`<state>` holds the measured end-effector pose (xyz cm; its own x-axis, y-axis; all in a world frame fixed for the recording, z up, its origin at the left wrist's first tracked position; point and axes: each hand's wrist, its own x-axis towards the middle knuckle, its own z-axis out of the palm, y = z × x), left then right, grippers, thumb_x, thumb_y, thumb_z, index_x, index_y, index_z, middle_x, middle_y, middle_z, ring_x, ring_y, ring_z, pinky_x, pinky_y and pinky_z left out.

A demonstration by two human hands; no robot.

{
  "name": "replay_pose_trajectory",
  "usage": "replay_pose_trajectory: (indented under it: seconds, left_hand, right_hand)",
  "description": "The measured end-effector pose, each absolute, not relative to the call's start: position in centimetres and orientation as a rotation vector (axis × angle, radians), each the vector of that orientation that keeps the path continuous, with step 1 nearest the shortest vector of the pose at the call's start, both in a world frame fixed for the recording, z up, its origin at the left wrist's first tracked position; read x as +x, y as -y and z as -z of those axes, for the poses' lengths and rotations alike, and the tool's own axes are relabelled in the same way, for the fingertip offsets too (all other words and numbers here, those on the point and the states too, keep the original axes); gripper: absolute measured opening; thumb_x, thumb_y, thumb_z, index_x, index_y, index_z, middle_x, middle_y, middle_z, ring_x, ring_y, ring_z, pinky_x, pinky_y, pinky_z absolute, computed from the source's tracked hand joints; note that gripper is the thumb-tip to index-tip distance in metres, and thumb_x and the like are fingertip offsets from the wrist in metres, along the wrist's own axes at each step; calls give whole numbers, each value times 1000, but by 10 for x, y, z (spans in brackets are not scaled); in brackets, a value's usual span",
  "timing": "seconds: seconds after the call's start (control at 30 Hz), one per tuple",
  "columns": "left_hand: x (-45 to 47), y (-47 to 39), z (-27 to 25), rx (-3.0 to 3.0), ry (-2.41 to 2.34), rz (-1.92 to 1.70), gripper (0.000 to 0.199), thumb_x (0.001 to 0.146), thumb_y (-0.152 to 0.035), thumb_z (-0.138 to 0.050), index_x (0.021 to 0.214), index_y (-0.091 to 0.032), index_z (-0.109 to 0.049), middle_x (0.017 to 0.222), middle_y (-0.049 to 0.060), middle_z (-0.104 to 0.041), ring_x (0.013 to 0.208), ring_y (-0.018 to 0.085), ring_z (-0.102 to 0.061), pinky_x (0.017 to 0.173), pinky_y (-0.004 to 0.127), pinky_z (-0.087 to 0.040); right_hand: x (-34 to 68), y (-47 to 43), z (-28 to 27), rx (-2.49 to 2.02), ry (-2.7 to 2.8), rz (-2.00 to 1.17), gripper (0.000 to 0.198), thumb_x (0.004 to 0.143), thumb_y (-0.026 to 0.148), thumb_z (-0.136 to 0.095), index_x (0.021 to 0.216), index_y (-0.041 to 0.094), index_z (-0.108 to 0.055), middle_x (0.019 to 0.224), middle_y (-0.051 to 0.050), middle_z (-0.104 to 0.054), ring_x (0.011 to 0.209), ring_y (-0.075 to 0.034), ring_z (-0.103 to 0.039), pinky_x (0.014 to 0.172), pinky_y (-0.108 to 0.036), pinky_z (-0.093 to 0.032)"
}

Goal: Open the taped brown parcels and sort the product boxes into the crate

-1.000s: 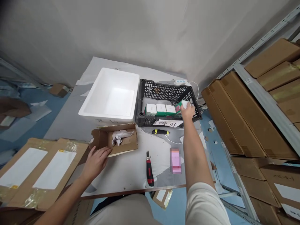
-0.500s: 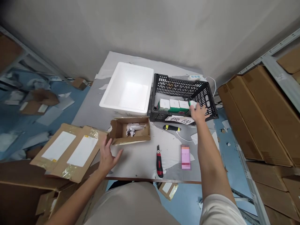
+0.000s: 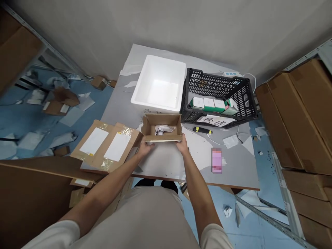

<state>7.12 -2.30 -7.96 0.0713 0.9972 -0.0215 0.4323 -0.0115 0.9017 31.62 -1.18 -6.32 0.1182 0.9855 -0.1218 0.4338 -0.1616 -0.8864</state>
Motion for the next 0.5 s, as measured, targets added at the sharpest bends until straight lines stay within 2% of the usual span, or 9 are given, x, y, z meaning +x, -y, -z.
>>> replay_pose_trajectory:
  seconds: [0.13, 0.2, 0.27, 0.33, 0.43, 0.5]
  left_hand:
    - [51, 64, 60, 1466, -1552, -962, 87, 65, -43, -76, 136, -19, -32, 128, 16, -49, 120, 27, -51, 96, 47, -45]
    - [40, 88, 50, 1569, -1536, -918, 100, 58, -43, -81, 139, -18, -29, 128, 17, -47, 122, 30, -48, 98, 49, -44]
    - [33, 107, 39, 1673, -1538, -905, 102, 57, -42, -82, 141, -19, -28, 126, 17, -46, 121, 32, -48, 100, 52, -42]
    - [31, 118, 29, 1752, -1514, -926, 95, 62, -42, -80, 141, -20, -31, 121, 15, -48, 116, 32, -50, 98, 52, -43]
    - [45, 123, 17, 1844, -1424, -930, 91, 63, -45, -79, 139, -21, -35, 115, 12, -48, 113, 30, -51, 97, 49, -45]
    - [63, 123, 11, 1902, -1318, -912, 94, 63, -44, -79, 140, -20, -33, 118, 13, -46, 116, 30, -49, 99, 46, -45]
  right_hand:
    - [309, 69, 44, -1635, 1418, -1000, 73, 79, 40, -57, 142, 18, -28, 134, -17, -45, 122, -25, -48, 96, -45, -45]
    - [302, 107, 38, -1617, 1499, -984, 90, 74, 44, -65, 147, 20, -17, 139, -18, -38, 131, -27, -40, 99, -49, -43]
    - [292, 140, 34, -1636, 1538, -887, 102, 68, 42, -73, 149, 22, -13, 142, -18, -36, 134, -30, -36, 102, -51, -40]
    - [281, 168, 29, -1706, 1494, -730, 100, 68, 40, -74, 148, 21, -18, 143, -18, -37, 133, -32, -36, 104, -53, -38]
    - [274, 204, 20, -1845, 1322, -483, 80, 76, 40, -66, 144, 22, -28, 139, -17, -44, 129, -33, -41, 101, -55, -40]
    - [275, 232, 14, -1941, 1199, -364, 72, 82, 40, -58, 144, 23, -25, 137, -17, -45, 126, -33, -44, 97, -56, -43]
